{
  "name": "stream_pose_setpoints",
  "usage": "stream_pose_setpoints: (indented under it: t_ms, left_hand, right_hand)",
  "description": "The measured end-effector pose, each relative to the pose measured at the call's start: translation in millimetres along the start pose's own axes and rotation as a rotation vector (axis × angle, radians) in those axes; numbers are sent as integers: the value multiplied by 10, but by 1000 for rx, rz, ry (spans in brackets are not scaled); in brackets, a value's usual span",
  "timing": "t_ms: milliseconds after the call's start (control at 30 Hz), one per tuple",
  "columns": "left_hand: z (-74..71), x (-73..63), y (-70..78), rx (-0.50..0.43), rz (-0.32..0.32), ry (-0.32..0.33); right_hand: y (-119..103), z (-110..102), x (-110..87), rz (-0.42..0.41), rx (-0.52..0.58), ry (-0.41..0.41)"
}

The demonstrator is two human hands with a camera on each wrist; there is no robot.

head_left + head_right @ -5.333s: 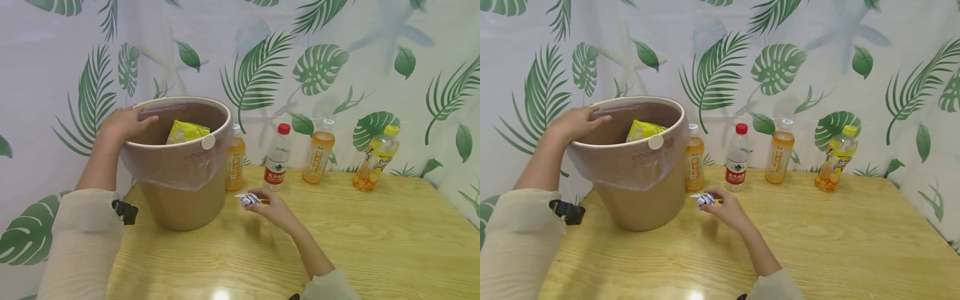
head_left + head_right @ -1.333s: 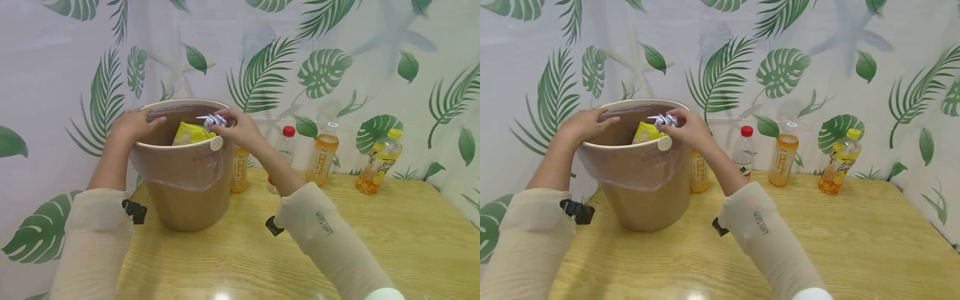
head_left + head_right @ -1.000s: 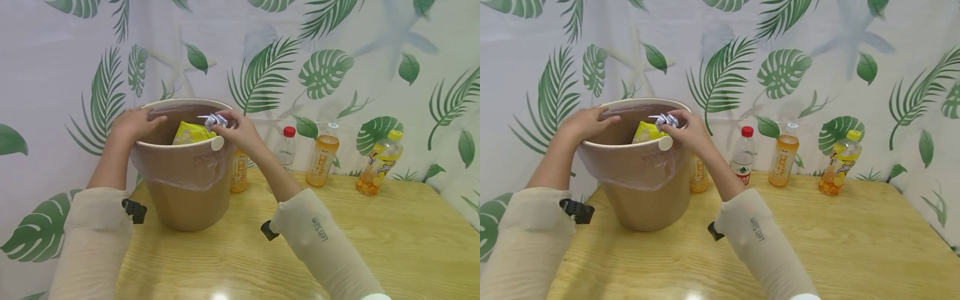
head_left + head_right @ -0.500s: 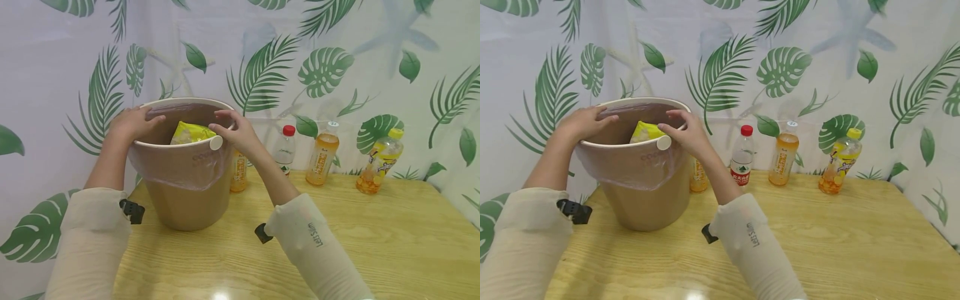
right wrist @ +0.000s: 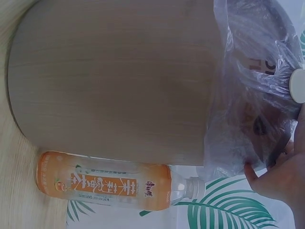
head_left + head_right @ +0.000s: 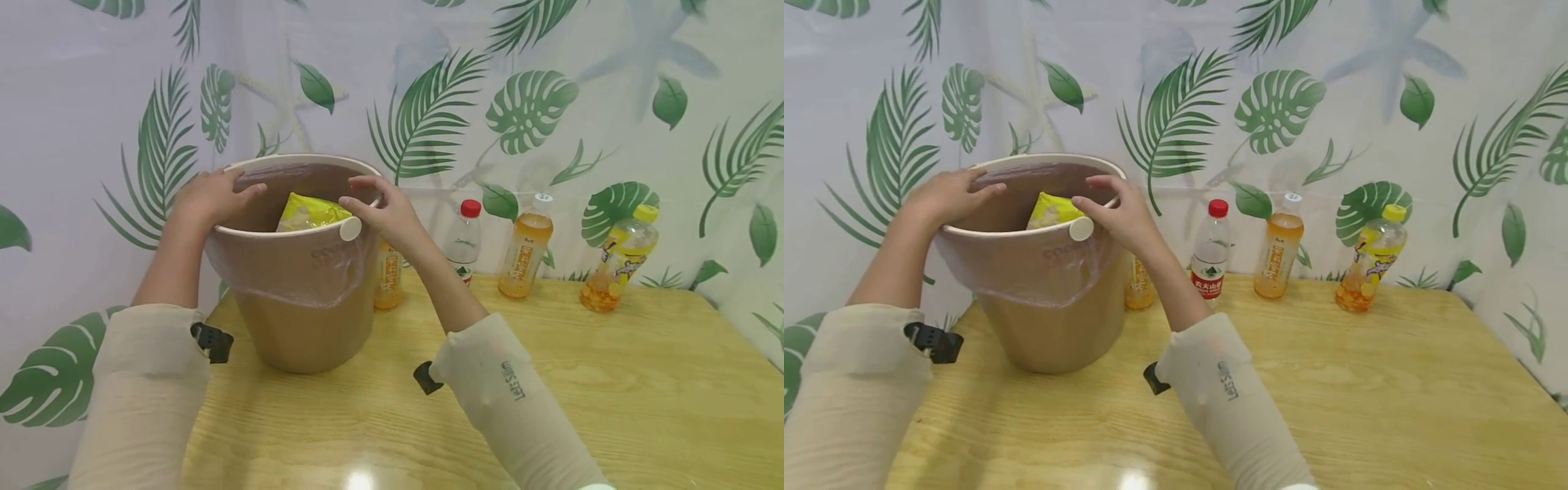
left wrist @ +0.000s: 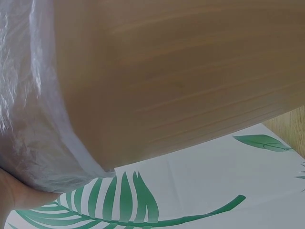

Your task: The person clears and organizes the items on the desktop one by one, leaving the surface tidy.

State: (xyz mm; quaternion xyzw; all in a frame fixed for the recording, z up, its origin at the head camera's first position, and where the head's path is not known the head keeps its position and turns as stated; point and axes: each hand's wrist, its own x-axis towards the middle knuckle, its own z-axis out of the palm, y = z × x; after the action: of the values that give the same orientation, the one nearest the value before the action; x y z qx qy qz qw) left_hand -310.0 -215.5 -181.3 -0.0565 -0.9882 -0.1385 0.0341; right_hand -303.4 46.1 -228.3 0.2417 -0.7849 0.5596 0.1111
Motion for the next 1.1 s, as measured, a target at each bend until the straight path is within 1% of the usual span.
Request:
stream_pose_setpoints:
  t_ms: [200,300,433,567,667,767,933,1100]
  left_hand:
    - [-21,-4,2,-9,1,-3]
    - [-26,1,5,-10,6,-2]
    - [-24,-1,23,-17,0,-3]
    - [-19,-21,37,-27,-14,-5]
    - [-12,-20,24,-21,-17,-5]
    - [-6,-7,6,-9,-13,-5]
    - [-2,14,3,4,-6,-3]
    - [0,22,-7,2,-7,2]
  right_hand:
    - [19,-10,2,-42,-10,12]
    - [41,-53,-10,-36,-15,28]
    - [111,-140,-44,-55,58,79]
    - [225,-242,-79,-75,148,163]
    - [314,-322,-96,-42,143,214]
    - [396,-386,-109,-13,99,230]
    - [563,-438,-137,29,19,211]
    - [839,-406,-145,138,-66,162]
